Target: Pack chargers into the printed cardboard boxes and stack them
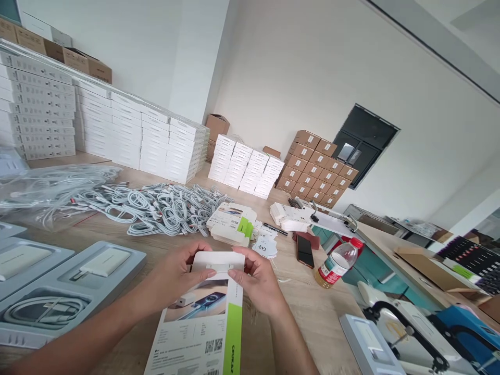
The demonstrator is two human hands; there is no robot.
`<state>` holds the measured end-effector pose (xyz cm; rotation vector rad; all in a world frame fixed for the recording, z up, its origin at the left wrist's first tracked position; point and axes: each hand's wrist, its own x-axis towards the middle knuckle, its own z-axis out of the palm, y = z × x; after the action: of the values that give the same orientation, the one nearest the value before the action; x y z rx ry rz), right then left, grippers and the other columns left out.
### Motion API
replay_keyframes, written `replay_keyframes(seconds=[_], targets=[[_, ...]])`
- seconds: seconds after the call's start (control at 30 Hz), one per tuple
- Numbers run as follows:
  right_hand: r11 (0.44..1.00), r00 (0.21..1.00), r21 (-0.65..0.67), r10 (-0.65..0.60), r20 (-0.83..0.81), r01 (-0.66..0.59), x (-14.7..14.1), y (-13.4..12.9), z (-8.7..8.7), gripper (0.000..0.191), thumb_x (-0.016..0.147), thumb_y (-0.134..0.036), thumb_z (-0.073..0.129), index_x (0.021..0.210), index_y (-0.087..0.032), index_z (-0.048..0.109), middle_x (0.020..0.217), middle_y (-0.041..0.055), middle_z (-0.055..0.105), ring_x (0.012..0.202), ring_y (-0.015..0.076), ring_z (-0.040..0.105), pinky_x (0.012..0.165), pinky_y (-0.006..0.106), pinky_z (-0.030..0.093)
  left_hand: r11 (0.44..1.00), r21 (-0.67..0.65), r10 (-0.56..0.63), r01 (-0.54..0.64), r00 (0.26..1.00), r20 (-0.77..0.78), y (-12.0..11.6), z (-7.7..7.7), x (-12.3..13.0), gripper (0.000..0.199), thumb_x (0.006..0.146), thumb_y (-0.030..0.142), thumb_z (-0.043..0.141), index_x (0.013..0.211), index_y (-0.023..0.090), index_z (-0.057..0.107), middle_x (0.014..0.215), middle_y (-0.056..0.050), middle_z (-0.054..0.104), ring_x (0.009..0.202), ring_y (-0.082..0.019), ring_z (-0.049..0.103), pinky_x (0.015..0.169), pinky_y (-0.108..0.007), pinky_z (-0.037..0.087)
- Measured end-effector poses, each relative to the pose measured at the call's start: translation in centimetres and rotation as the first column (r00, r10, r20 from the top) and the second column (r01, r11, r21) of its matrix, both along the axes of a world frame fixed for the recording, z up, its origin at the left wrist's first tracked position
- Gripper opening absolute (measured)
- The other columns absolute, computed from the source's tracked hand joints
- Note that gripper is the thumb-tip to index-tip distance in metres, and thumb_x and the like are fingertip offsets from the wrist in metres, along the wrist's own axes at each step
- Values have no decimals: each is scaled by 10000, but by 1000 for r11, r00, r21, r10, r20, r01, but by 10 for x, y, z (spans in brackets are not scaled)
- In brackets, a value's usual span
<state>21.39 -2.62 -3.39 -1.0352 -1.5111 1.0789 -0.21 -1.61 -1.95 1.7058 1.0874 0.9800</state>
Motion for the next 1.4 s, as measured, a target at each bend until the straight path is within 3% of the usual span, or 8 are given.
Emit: replay_keyframes(seconds=[0.13, 0.37, 0.53, 0.93, 1.17, 1.4], targets=[[999, 996, -33, -27, -90, 24, -3, 1, -3, 513, 636, -420, 860, 1075, -217, 687, 898, 39, 769, 766, 199, 691, 721, 360, 568, 1000, -3, -27, 27, 1000, -2, -2, 2, 0, 145, 731, 272, 658, 824, 243, 551, 666, 63, 611, 540, -125, 540, 485, -222, 394], [998, 992, -39, -43, -119, 39, -3, 2, -4, 454, 636, -358, 868, 1040, -231, 704, 851, 9, 770, 716, 165, 682, 693, 311, 559, 1000, 26, -7, 8, 1000, -27, -1, -1, 0, 79, 775, 287, 612, 826, 247, 568, 621, 76, 585, 497, -113, 501, 497, -232, 388], [996, 989, -43, -83, -120, 78, -3, 2, -7, 445, 620, -343, 877, 1019, -228, 717, 835, 3, 773, 700, 158, 672, 679, 299, 553, 997, 81, 29, -22, 996, -87, 4, -9, 0, 99, 795, 330, 617, 835, 249, 576, 639, 70, 611, 549, -133, 529, 516, -240, 363], [989, 983, -49, -141, -119, 136, -4, 6, -12, 470, 577, -367, 897, 982, -199, 730, 788, 12, 765, 665, 162, 651, 642, 299, 537, 993, 114, 30, -22, 997, -69, 8, -17, 0, 105, 817, 335, 590, 849, 235, 585, 670, 46, 632, 630, -171, 588, 564, -259, 378], [986, 979, -53, -165, -123, 160, -7, 4, -10, 452, 575, -357, 894, 958, -190, 723, 767, 14, 750, 645, 153, 625, 624, 296, 518, 996, 85, 27, -25, 999, -20, 6, -17, 3, 117, 820, 341, 597, 823, 227, 568, 677, 40, 653, 628, -173, 605, 577, -266, 400], [988, 976, -11, -155, -156, 155, -15, -2, -3, 315, 636, -320, 852, 863, -198, 670, 706, -30, 672, 590, 114, 549, 539, 238, 440, 1000, 14, -24, 23, 989, 144, 12, -22, 7, 142, 797, 324, 627, 826, 215, 541, 677, 36, 639, 611, -166, 604, 548, -253, 394]])
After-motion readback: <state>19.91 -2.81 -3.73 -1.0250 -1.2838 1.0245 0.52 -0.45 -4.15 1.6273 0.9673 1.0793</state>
